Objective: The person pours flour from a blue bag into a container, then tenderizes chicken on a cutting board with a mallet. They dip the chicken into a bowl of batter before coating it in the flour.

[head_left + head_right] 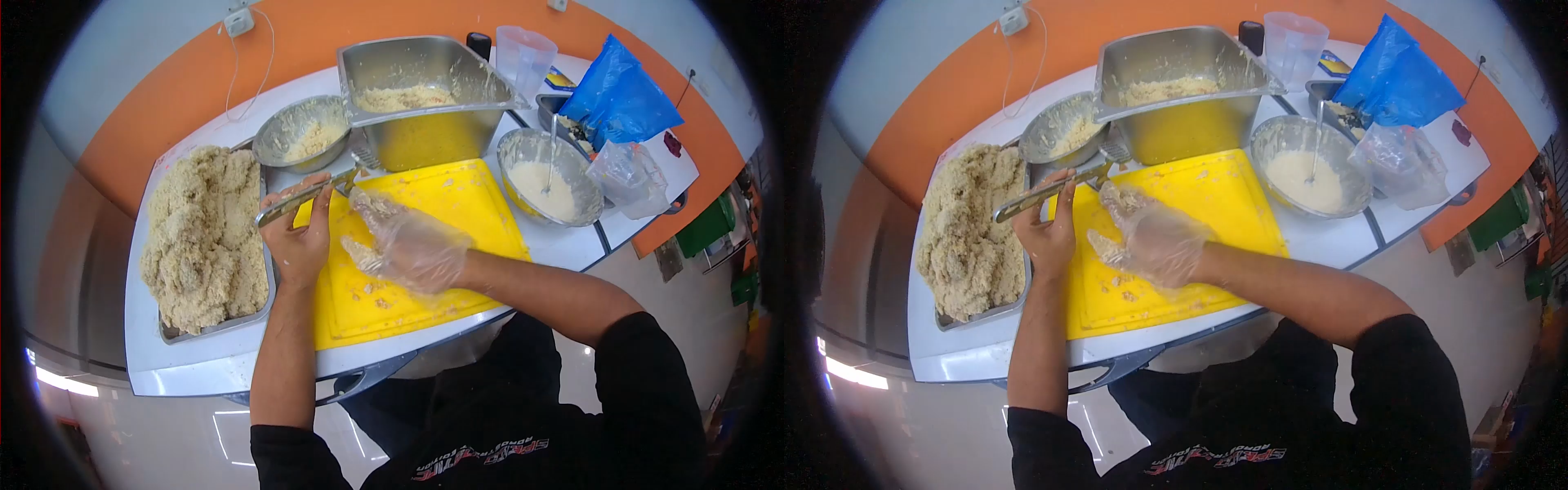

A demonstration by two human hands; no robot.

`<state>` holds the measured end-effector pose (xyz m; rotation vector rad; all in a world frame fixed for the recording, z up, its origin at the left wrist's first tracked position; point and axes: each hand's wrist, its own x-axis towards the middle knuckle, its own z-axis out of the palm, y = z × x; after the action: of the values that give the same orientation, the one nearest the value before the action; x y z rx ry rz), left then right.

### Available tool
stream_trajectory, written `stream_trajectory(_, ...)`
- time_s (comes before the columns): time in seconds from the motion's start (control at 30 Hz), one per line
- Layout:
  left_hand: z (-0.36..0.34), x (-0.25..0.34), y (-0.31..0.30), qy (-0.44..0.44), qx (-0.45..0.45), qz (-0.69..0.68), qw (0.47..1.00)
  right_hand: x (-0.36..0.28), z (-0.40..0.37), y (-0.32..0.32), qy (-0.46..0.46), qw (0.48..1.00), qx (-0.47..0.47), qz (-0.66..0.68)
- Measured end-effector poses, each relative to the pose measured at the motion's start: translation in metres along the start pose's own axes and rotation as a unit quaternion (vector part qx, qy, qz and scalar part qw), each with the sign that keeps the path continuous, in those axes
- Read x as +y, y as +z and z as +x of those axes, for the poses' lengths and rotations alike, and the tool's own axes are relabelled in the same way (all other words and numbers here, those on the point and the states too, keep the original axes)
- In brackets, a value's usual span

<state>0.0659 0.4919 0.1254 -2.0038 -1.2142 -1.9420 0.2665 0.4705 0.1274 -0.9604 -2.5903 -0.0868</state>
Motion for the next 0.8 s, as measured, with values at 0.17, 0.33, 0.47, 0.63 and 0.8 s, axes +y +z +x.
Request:
stream_trajectory(0.17, -0.001, 0.0, -0.002, 0.002, 0.018, 0.01, 1.0, 0.041, 0.005, -0.027, -0.086, 0.995, -0.034, 0.048)
stream_trajectory(0.33, -0.002, -0.001, -0.002, 0.0, 0.002, 0.028, 1.0, 0.031, 0.017, -0.029, 0.05, 0.984, -0.131, 0.113)
stream_trajectory(0.47, -0.001, -0.005, 0.001, -0.011, 0.027, 0.017, 0.999, 0.022, 0.015, 0.007, -0.13, 0.983, 0.053, 0.118)
stream_trajectory(0.63, 0.001, 0.002, -0.001, -0.049, 0.042, -0.025, 0.998, 0.015, -0.006, -0.003, -0.145, 0.975, -0.038, 0.164)
stream_trajectory(0.8, 0.0, 0.0, -0.004, -0.004, 0.03, 0.023, 0.999, 0.041, -0.03, -0.039, -0.028, 0.943, -0.044, 0.328)
